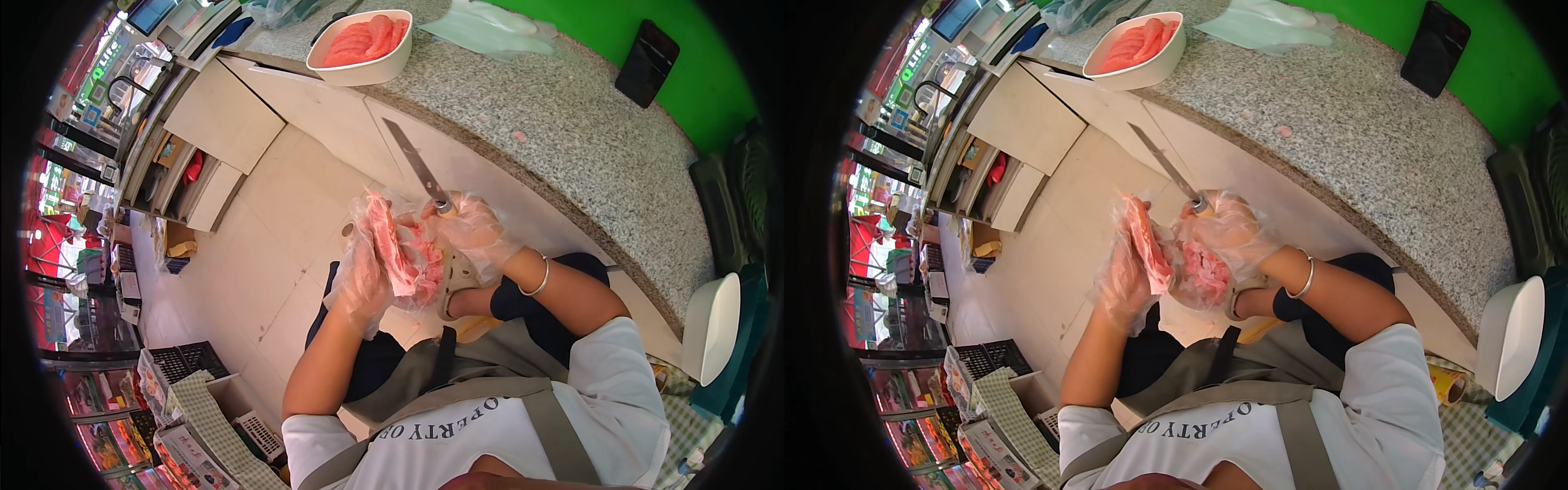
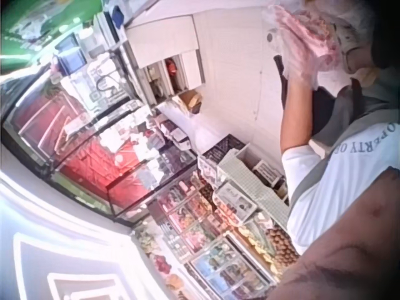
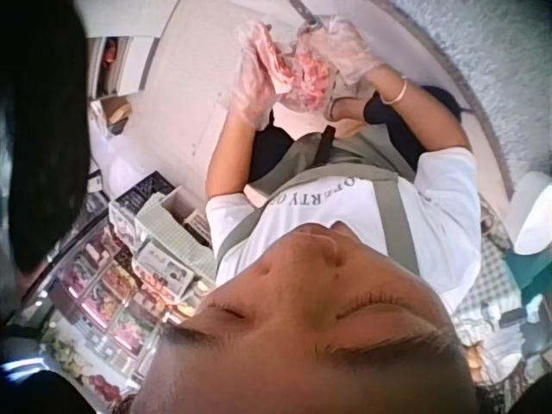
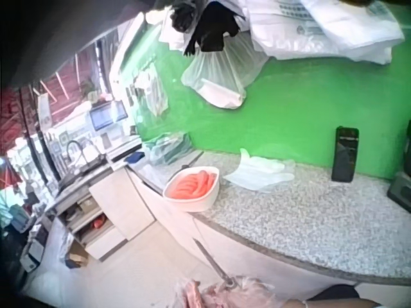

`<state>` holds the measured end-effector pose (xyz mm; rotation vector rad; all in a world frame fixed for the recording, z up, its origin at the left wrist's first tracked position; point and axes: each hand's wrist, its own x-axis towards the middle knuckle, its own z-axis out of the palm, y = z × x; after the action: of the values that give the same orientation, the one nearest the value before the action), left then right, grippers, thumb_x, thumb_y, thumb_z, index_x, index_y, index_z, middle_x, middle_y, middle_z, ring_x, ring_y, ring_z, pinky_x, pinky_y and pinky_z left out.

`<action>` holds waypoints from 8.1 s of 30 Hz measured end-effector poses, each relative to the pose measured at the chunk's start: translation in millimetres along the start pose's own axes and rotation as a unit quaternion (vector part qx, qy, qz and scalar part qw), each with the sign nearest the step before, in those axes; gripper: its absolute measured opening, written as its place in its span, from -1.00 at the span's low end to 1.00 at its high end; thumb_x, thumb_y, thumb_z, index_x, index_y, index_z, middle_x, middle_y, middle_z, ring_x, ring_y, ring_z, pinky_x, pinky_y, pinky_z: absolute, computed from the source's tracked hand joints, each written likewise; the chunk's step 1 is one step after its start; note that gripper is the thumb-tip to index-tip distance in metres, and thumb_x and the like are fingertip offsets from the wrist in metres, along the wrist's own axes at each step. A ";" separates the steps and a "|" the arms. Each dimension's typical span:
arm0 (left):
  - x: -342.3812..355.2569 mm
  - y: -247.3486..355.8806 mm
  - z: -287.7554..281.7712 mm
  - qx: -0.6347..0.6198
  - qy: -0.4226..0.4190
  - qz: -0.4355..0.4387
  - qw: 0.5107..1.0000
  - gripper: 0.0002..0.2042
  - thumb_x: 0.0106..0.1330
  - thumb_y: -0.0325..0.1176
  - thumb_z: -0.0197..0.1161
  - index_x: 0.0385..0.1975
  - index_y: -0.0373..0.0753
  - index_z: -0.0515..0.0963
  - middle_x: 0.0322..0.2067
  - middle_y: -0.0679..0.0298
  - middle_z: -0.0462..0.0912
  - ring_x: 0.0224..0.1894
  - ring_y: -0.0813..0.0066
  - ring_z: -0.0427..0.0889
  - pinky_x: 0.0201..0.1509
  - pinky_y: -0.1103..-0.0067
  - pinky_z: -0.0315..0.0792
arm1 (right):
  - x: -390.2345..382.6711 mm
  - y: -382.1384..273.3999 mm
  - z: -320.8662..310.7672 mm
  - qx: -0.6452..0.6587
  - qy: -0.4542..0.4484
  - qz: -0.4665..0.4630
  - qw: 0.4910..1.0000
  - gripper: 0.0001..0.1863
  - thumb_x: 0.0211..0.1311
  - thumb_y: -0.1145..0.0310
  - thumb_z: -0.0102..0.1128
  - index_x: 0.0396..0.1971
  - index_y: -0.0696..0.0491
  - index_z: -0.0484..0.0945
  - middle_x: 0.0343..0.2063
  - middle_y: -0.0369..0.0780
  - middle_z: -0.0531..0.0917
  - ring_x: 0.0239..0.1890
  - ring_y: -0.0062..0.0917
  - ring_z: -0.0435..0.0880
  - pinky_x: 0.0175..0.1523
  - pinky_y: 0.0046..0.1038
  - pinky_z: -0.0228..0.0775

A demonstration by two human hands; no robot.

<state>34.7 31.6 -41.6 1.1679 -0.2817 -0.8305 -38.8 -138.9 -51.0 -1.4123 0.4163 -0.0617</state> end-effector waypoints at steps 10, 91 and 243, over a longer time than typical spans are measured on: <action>18.5 -6.5 4.8 0.085 0.024 -0.004 0.996 -0.50 0.35 0.17 -0.03 -0.09 -0.21 0.28 -0.35 0.37 0.43 -0.31 0.49 0.53 -0.35 0.57 0.44 | -2.0 12.3 17.3 0.185 -0.104 -0.029 0.977 -0.69 0.01 0.35 0.38 -0.30 0.19 0.54 -0.49 -0.29 0.62 -0.45 -0.70 0.55 -0.31 -0.60 0.42; 9.6 -18.9 7.5 0.275 0.166 0.048 0.946 -0.71 0.41 -0.16 0.05 -0.09 -0.27 0.39 -0.19 0.28 0.41 -0.14 0.49 0.41 -0.03 0.57 0.32 | -9.9 -1.7 21.3 -0.280 0.002 -0.173 0.944 -0.76 0.09 0.24 0.13 -0.41 0.13 0.51 -0.36 -0.05 0.55 -0.23 -0.23 0.55 -0.16 -0.29 0.41; -3.4 -3.1 7.8 0.134 0.016 0.012 0.991 -0.33 0.41 0.21 -0.28 0.25 -0.26 0.24 0.16 0.12 0.38 0.22 0.34 0.35 0.26 0.52 0.21 | -31.5 -29.1 8.9 -0.089 0.000 -0.178 0.980 -0.86 0.10 0.53 0.29 -0.31 0.17 0.60 -0.36 -0.22 0.66 -0.33 -0.65 0.60 -0.24 -0.59 0.46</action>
<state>26.4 28.1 -40.6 1.4242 -0.3891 -0.7685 -59.3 -126.4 -14.4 -1.6513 0.1678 -0.3227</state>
